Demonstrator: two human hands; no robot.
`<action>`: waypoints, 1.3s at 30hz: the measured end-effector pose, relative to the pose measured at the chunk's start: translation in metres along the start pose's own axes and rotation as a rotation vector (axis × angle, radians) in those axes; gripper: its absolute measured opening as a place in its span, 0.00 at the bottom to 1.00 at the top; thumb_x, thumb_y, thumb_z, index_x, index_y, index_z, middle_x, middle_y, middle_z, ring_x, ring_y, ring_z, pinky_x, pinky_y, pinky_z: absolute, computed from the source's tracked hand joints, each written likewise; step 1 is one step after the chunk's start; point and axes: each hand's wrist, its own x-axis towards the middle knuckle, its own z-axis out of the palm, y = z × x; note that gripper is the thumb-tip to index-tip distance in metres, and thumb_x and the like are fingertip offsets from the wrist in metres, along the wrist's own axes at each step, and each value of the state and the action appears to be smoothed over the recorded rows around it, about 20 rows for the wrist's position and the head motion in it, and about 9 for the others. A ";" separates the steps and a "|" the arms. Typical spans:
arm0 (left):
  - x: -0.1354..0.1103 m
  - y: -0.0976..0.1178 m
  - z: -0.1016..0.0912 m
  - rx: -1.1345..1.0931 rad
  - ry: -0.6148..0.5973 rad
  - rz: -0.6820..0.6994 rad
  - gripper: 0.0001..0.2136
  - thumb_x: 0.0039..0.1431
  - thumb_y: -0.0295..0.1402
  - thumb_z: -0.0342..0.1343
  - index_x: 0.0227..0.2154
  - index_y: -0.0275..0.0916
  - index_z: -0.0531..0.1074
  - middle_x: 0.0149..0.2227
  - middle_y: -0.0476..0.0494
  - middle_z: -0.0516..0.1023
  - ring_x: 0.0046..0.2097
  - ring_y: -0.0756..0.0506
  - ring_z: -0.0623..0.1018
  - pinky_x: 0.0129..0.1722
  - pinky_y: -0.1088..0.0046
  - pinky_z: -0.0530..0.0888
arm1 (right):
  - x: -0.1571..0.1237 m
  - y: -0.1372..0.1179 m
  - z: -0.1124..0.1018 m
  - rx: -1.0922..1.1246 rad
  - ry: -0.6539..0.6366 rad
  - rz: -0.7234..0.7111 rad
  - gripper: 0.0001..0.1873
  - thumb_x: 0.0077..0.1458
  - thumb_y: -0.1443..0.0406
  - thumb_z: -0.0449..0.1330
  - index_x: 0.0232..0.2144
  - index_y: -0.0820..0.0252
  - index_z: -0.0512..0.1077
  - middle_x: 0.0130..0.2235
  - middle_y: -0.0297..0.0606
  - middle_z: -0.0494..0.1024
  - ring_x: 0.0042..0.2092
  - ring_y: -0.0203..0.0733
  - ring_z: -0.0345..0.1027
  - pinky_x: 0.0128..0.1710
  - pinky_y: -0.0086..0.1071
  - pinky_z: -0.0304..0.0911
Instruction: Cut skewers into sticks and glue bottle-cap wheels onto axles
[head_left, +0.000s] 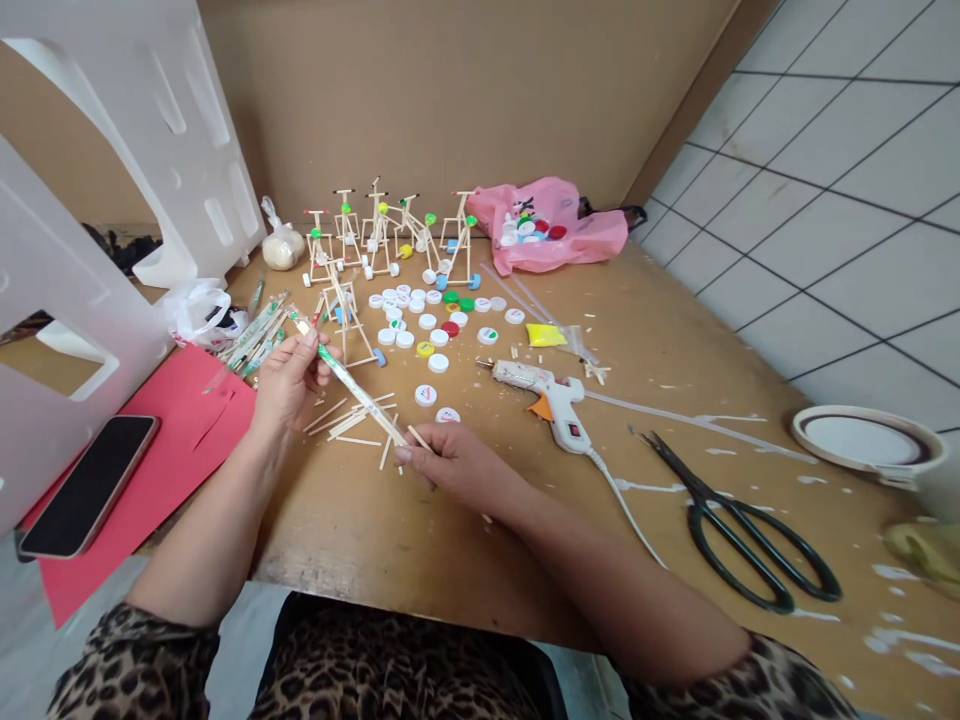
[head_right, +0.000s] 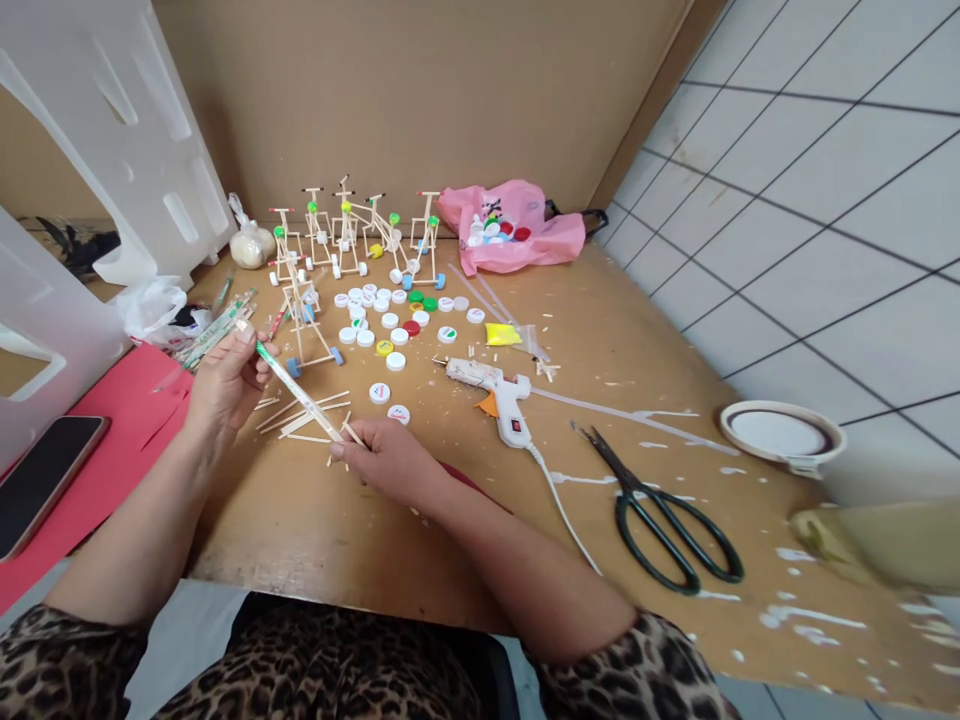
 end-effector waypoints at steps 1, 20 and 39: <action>-0.002 -0.002 0.001 0.033 -0.019 -0.009 0.13 0.38 0.39 0.67 0.21 0.35 0.72 0.18 0.49 0.76 0.16 0.57 0.66 0.15 0.83 0.63 | 0.000 0.001 0.001 0.024 0.011 0.000 0.11 0.49 0.60 0.54 0.20 0.60 0.66 0.15 0.25 0.60 0.19 0.28 0.50 0.20 0.25 0.47; -0.035 -0.003 0.017 0.662 -0.404 0.290 0.11 0.51 0.41 0.58 0.24 0.38 0.77 0.17 0.48 0.73 0.21 0.51 0.69 0.23 0.75 0.65 | -0.002 -0.009 -0.022 0.361 0.296 -0.060 0.21 0.45 0.49 0.60 0.34 0.60 0.72 0.16 0.23 0.59 0.16 0.27 0.43 0.16 0.26 0.38; 0.030 0.064 -0.086 1.447 0.176 0.422 0.04 0.46 0.31 0.58 0.19 0.43 0.72 0.17 0.49 0.65 0.27 0.44 0.65 0.31 0.72 0.58 | 0.018 0.006 -0.066 0.775 0.742 -0.177 0.20 0.40 0.50 0.66 0.25 0.56 0.64 0.19 0.24 0.61 0.15 0.25 0.37 0.12 0.27 0.34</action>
